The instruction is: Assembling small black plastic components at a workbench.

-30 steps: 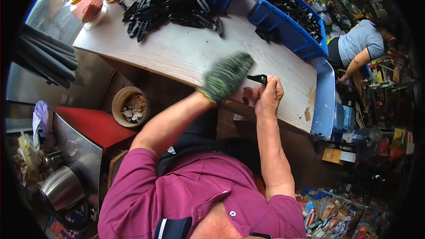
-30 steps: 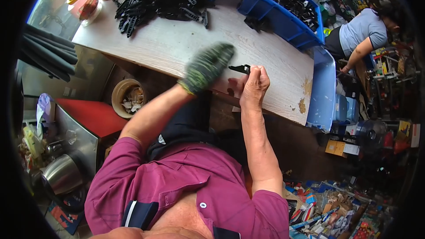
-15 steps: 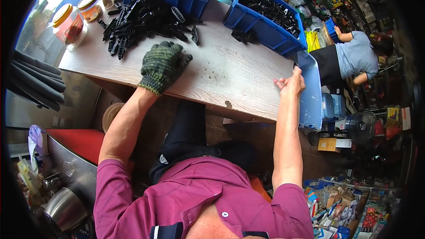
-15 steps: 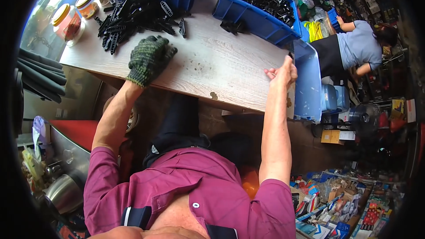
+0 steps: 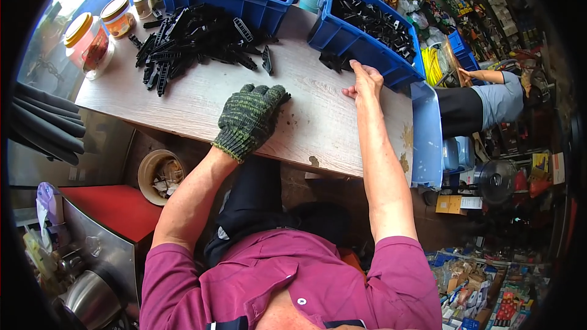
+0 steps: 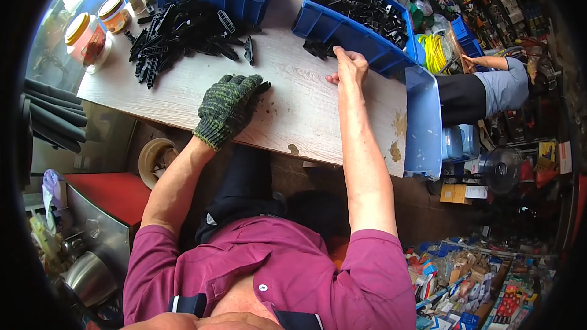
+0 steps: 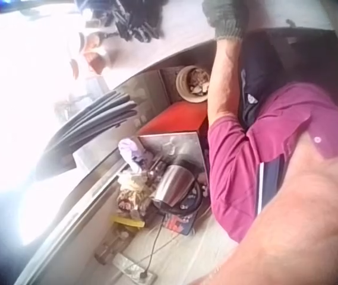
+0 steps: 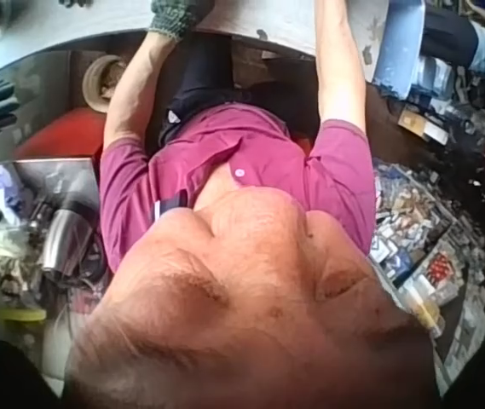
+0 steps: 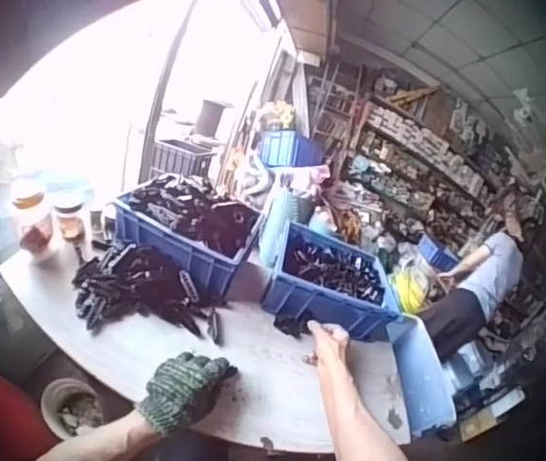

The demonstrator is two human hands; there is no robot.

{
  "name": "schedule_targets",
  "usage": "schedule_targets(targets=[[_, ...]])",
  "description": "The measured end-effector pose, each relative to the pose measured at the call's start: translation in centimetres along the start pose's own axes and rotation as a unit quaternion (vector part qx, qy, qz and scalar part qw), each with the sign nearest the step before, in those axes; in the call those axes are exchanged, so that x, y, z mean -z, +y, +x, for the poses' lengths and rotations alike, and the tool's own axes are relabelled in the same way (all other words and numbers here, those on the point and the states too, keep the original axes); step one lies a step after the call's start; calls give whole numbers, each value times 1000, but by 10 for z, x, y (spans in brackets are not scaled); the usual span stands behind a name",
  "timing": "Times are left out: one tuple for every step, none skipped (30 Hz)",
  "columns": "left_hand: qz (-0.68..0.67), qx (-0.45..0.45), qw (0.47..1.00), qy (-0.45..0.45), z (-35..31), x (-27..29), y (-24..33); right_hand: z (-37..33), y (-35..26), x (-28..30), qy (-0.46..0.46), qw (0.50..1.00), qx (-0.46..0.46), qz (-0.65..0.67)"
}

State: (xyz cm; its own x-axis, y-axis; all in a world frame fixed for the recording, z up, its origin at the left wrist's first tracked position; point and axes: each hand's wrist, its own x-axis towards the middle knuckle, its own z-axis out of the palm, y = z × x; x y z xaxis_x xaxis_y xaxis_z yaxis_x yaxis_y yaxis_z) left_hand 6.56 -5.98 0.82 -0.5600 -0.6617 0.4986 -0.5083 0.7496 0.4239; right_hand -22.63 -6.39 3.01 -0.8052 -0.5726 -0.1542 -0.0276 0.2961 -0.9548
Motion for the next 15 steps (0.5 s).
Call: schedule_targets(targets=[[-2, -6, 1000, 3, -1, 0, -1, 1, -3, -5, -3, 1000, -1, 0], [-5, -12, 1000, 6, -1, -1, -2, 2, -5, -10, -6, 1000, -1, -1], [-12, -4, 1000, 2, 0, 1, -1, 4, -6, -15, -4, 1000, 8, -16], [-11, -2, 1000, 2, 1, 1, -1, 4, -7, -19, -3, 999, 16, -30], [-12, 6, 1000, -4, 1, 1, 0, 5, -8, -22, -5, 999, 16, -31], [-12, 15, 1000, -9, 1, 1, 0, 8, -7, -24, -10, 999, 16, -39], [-11, 18, 1000, -10, 2, 1, -1, 10, -5, -26, -15, 999, 16, -46], [-16, 18, 1000, -10, 2, 1, -2, 11, -4, -28, -18, 999, 15, -46], [-18, 21, 1000, -10, 2, 3, -4, 13, -2, -31, -13, 999, 21, -45], [-12, 27, 1000, -10, 1, 3, -5, 16, -1, -34, -9, 999, 27, -42], [-17, 20, 1000, 4, 1, 3, -4, 16, 1, -32, -5, 999, 26, -39], [-22, 12, 1000, 19, 2, 2, -3, 21, 6, -28, 11, 998, 45, -30], [-26, -1, 999, 26, 2, -2, -5, 26, 11, -23, 13, 998, 61, -14], [-22, -8, 999, 35, 1, -5, -8, 23, 9, -24, 17, 998, 52, -6], [-32, -9, 999, 34, 3, -7, -7, 25, 9, -15, 17, 999, 36, 13]])
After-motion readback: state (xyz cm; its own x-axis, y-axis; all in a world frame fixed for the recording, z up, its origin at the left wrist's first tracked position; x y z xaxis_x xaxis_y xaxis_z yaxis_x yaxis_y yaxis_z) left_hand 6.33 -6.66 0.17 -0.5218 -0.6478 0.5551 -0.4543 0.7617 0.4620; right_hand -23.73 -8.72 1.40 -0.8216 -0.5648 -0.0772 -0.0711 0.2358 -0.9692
